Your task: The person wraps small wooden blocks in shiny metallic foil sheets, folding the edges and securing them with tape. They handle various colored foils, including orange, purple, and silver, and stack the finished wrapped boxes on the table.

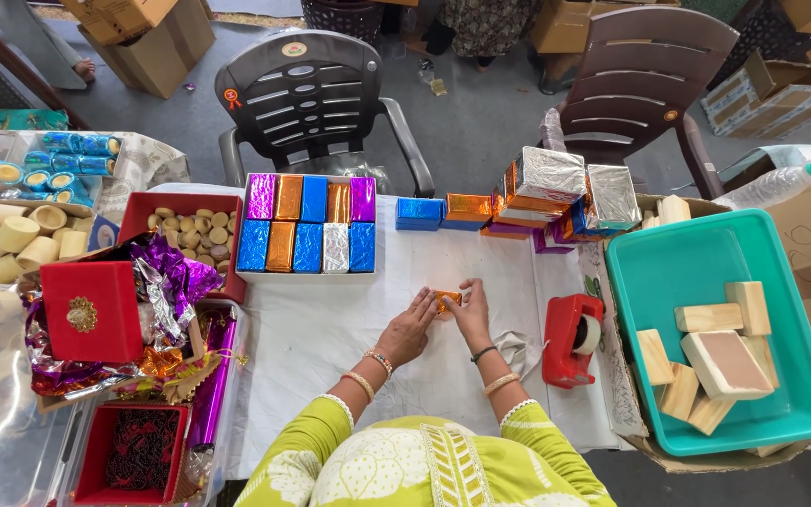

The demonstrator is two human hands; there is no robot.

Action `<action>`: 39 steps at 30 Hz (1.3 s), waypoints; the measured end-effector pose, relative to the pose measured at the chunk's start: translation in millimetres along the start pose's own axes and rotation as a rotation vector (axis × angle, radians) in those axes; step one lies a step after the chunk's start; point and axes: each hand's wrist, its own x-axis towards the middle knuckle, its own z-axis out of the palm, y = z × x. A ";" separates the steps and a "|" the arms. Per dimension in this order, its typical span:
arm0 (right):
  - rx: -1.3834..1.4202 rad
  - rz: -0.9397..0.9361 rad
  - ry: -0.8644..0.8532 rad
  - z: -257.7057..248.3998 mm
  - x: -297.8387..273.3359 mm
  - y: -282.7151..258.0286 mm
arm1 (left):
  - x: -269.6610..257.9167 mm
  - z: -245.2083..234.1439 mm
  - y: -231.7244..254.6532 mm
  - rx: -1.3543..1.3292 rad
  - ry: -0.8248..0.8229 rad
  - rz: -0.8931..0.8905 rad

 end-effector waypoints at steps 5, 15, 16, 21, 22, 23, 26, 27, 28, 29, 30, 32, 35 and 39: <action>0.320 0.358 -0.152 8.3 5.8 24.4 | 1.4 -5.0 0.9 -0.020 0.020 0.000; 0.638 0.493 -0.240 13.6 16.4 41.3 | 3.7 -1.0 -6.7 0.079 0.015 0.054; 0.640 0.488 -0.239 14.3 13.3 45.0 | 3.2 -3.9 -4.1 0.082 0.018 0.057; 0.848 0.491 -0.184 20.8 -6.9 73.9 | -3.5 -6.1 -0.8 -0.050 0.060 0.037; 0.850 0.487 -0.187 18.8 -10.6 67.1 | -3.4 -7.2 -1.0 -0.045 0.062 0.036; 0.954 0.625 -0.127 15.0 -21.6 63.2 | -7.9 -5.5 2.5 -0.079 0.063 0.027; 1.127 0.801 -0.080 9.2 -44.9 56.7 | -20.0 -5.1 10.6 -0.119 0.066 0.029; 1.199 0.832 -0.094 8.1 -51.5 55.2 | -24.0 -5.9 13.1 -0.124 0.073 0.043; 1.200 0.838 -0.093 9.8 -55.1 61.2 | -31.0 -2.0 14.6 -0.126 0.069 0.040; 1.214 0.843 -0.104 12.2 -58.7 67.0 | -38.2 1.5 15.7 -0.122 0.060 0.067; 1.229 0.848 -0.115 14.6 -62.4 72.7 | -45.4 4.9 16.7 -0.119 0.052 0.094; 1.228 0.807 -0.165 20.5 -69.0 91.6 | -60.2 0.2 25.6 -0.166 0.057 0.085; 1.168 0.776 -0.201 28.1 -76.9 117.5 | -79.7 -10.7 34.6 -0.319 0.045 0.036; 1.161 0.770 -0.263 26.8 -91.1 140.9 | -111.4 -24.0 31.8 -0.481 0.013 -0.088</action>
